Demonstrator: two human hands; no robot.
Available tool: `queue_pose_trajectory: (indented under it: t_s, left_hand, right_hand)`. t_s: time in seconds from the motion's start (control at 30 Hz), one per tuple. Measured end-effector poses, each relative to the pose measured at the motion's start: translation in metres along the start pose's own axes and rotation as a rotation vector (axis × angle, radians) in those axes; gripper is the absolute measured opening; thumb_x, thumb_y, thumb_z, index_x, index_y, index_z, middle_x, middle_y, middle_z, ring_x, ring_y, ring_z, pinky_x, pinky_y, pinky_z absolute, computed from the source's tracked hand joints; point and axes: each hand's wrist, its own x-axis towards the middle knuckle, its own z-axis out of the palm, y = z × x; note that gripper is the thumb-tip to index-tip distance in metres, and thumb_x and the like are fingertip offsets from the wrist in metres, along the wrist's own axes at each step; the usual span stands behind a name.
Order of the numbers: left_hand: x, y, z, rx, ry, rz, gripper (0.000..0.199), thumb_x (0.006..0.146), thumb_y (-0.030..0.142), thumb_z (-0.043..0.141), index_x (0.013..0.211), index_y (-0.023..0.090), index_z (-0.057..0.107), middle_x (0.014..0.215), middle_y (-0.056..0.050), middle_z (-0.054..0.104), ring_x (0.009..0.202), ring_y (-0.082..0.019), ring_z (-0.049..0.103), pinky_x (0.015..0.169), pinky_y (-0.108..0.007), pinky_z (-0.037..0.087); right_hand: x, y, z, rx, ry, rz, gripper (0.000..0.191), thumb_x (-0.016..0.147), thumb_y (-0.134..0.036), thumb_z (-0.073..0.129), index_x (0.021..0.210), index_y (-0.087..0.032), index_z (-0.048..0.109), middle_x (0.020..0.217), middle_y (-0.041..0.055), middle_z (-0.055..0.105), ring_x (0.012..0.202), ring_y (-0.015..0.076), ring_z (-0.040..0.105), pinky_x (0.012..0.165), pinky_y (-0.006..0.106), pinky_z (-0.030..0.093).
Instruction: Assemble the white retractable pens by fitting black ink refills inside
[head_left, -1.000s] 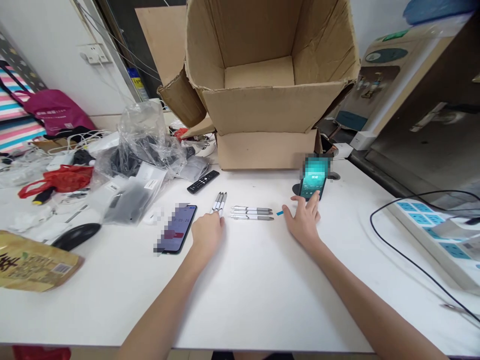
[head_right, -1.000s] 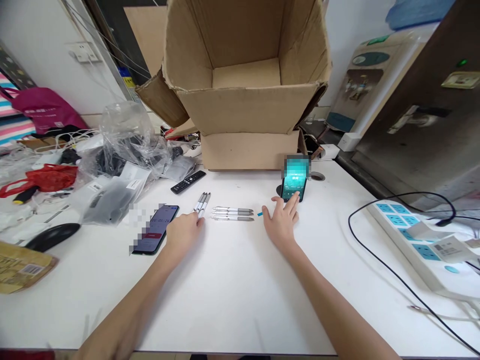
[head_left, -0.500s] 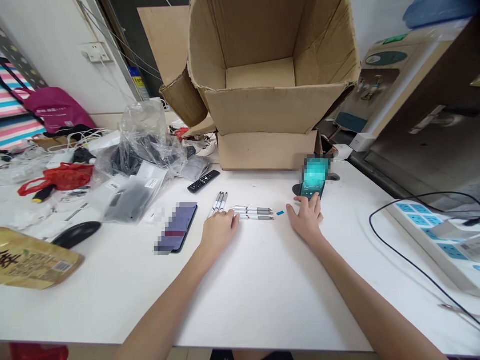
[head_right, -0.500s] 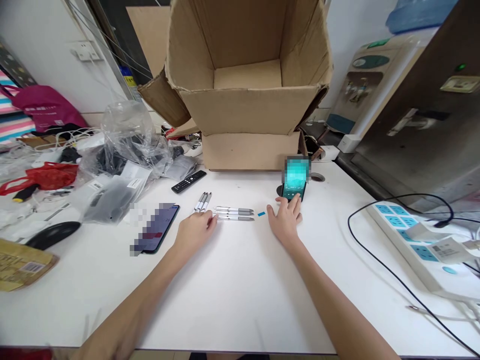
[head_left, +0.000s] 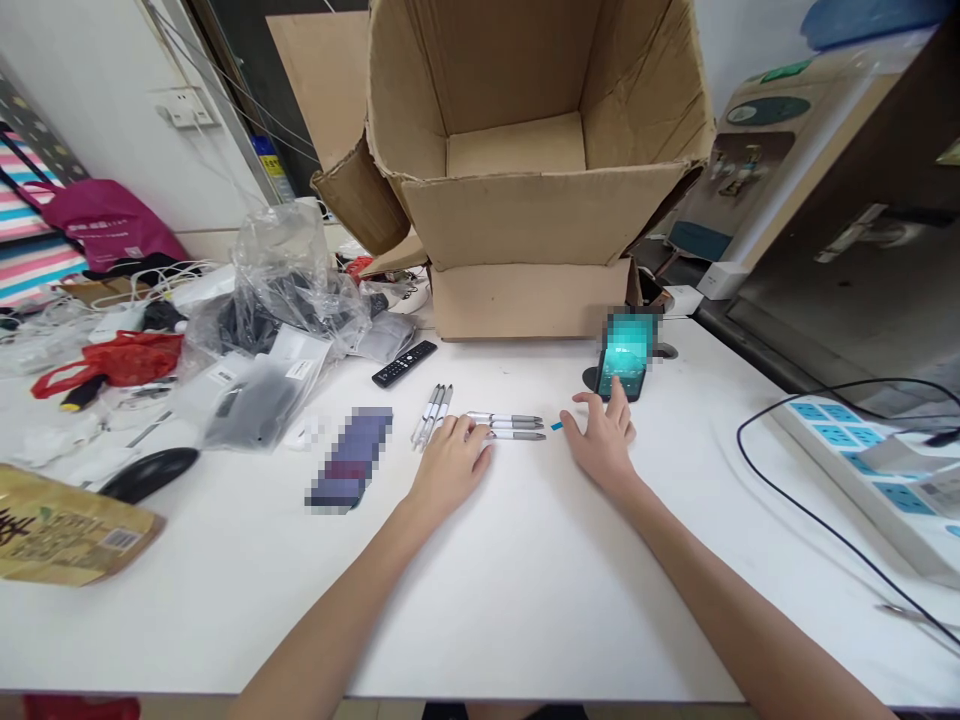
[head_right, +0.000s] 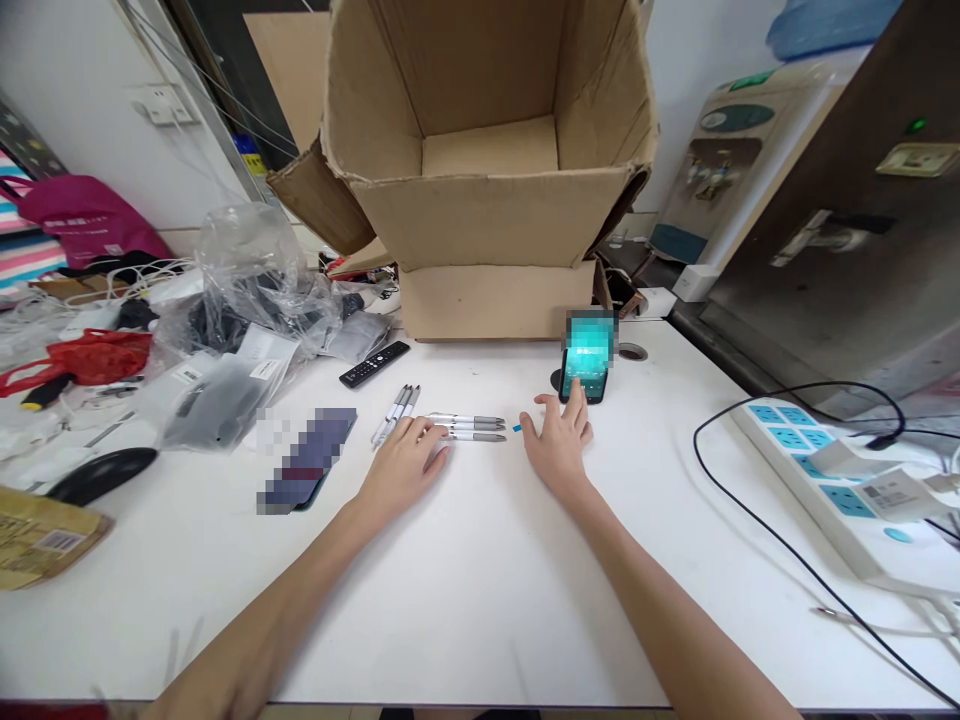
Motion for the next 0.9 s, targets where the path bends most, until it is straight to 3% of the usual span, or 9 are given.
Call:
queue_pose_trajectory:
  t_s: [0.37,0.5,0.63,0.77,0.9]
  left_hand:
    - [0.000,-0.002,0.004,0.017,-0.061,0.025,0.020,0.092,0.024,0.050,0.109,0.023,0.062,0.105,-0.004,0.061,0.100,-0.023,0.051,0.085,-0.038,0.047]
    - [0.000,-0.002,0.004,-0.001,-0.070,0.018,0.019,0.091,0.022,0.051,0.108,0.023,0.062,0.103,-0.003,0.062,0.099,-0.022,0.052,0.085,-0.037,0.047]
    - [0.000,-0.002,0.004,-0.025,-0.047,-0.001,0.028,0.091,0.020,0.051,0.119,0.025,0.057,0.106,-0.002,0.061,0.097,-0.021,0.052,0.084,-0.036,0.046]
    - [0.000,-0.002,0.005,-0.011,-0.057,-0.005,0.027,0.091,0.021,0.050,0.116,0.025,0.059,0.108,-0.003,0.060,0.099,-0.022,0.051,0.085,-0.036,0.046]
    - [0.000,-0.002,0.007,-0.022,-0.056,-0.011,0.025,0.090,0.020,0.052,0.114,0.023,0.058,0.111,-0.004,0.059,0.100,-0.023,0.050,0.085,-0.037,0.045]
  right_hand:
    - [-0.001,-0.001,-0.001,0.047,-0.017,0.001,0.022,0.089,-0.041,0.051,0.102,-0.025,0.057,0.156,0.0114,0.011,0.140,0.0386,0.018,0.098,0.064,0.029]
    - [-0.007,-0.006,0.000,0.125,-0.075,-0.160,0.021,0.089,-0.041,0.051,0.097,-0.024,0.061,0.146,0.0125,0.031,0.131,0.0363,0.034,0.095,0.058,0.038]
    - [-0.012,-0.012,-0.001,0.196,-0.163,-0.387,0.015,0.089,-0.034,0.054,0.096,-0.024,0.063,0.118,0.0102,0.053,0.114,0.0286,0.049,0.094,0.048,0.044]
    - [-0.014,-0.016,-0.005,0.189,-0.243,-0.536,0.015,0.088,-0.029,0.057,0.101,-0.025,0.064,0.109,0.0081,0.055,0.105,0.0264,0.052,0.093,0.045,0.046]
    - [-0.015,-0.016,-0.008,0.162,-0.278,-0.583,0.015,0.087,-0.025,0.059,0.100,-0.026,0.066,0.111,0.0077,0.054,0.106,0.0256,0.051,0.092,0.045,0.047]
